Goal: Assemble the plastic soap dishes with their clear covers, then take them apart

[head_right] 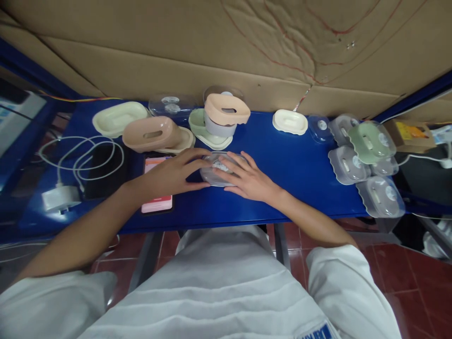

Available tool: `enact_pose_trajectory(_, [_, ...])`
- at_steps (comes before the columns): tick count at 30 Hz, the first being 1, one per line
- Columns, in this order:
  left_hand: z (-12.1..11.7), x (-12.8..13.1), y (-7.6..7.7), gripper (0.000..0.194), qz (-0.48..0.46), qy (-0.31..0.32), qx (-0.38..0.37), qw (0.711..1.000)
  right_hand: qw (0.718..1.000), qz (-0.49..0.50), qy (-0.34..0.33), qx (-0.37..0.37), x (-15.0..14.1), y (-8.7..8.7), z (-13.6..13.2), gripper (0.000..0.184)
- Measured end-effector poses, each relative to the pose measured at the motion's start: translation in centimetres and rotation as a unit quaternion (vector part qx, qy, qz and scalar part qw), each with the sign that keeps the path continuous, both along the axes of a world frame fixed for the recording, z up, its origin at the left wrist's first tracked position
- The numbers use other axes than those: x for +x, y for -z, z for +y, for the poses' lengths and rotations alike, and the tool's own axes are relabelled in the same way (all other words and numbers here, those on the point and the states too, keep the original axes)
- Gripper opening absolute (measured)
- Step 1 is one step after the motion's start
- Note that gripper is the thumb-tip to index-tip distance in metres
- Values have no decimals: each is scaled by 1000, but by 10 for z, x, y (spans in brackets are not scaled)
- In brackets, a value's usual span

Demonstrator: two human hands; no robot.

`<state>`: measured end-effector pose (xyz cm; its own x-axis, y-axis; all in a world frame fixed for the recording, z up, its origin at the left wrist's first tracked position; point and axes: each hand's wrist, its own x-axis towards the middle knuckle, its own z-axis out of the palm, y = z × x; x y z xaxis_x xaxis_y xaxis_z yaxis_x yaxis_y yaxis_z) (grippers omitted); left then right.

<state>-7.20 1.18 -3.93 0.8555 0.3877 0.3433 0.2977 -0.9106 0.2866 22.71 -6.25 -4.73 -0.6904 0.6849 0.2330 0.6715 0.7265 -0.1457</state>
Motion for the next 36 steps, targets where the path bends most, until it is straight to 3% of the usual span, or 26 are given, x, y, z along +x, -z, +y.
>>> enact_pose_trajectory(12, [-4,1,-7,28,47,-9,78,996,1000,-16,1,10,-7,0,-2,59])
enact_pose_trajectory(16, [-5,2,-11,28,46,-8,94,994,999,39,-12,-19,12,-2,14,67])
enact_pose_trajectory(17, [-6,1,-12,27,47,-10,92,995,998,65,21,-16,22,-2,22,70])
enact_pose_trajectory(19, [-7,1,-14,26,49,-15,85,995,982,100,157,12,47,0,41,72])
enact_pose_trajectory(21, [-8,1,-16,26,57,-21,81,995,938,95,330,46,74,5,59,74])
enact_pose_trajectory(23, [-9,1,-18,26,67,-25,83,994,895,69,439,39,97,11,72,80])
enact_pose_trajectory(24, [-9,1,-18,26,71,-28,85,993,890,60,452,18,105,13,75,82])
enact_pose_trajectory(26, [-10,1,-19,26,74,-29,86,993,911,65,407,-24,119,13,79,78])
enact_pose_trajectory(29, [-10,0,-19,26,63,-28,87,994,928,100,358,16,138,6,79,71])
enact_pose_trajectory(32, [-9,0,-18,27,62,-26,96,993,864,73,491,87,162,1,77,74])
enact_pose_trajectory(34, [-8,1,-17,28,64,-21,98,993,805,29,590,53,176,2,75,75])
enact_pose_trajectory(36, [-8,1,-16,30,65,-17,90,994,773,1,634,-6,181,4,71,74])
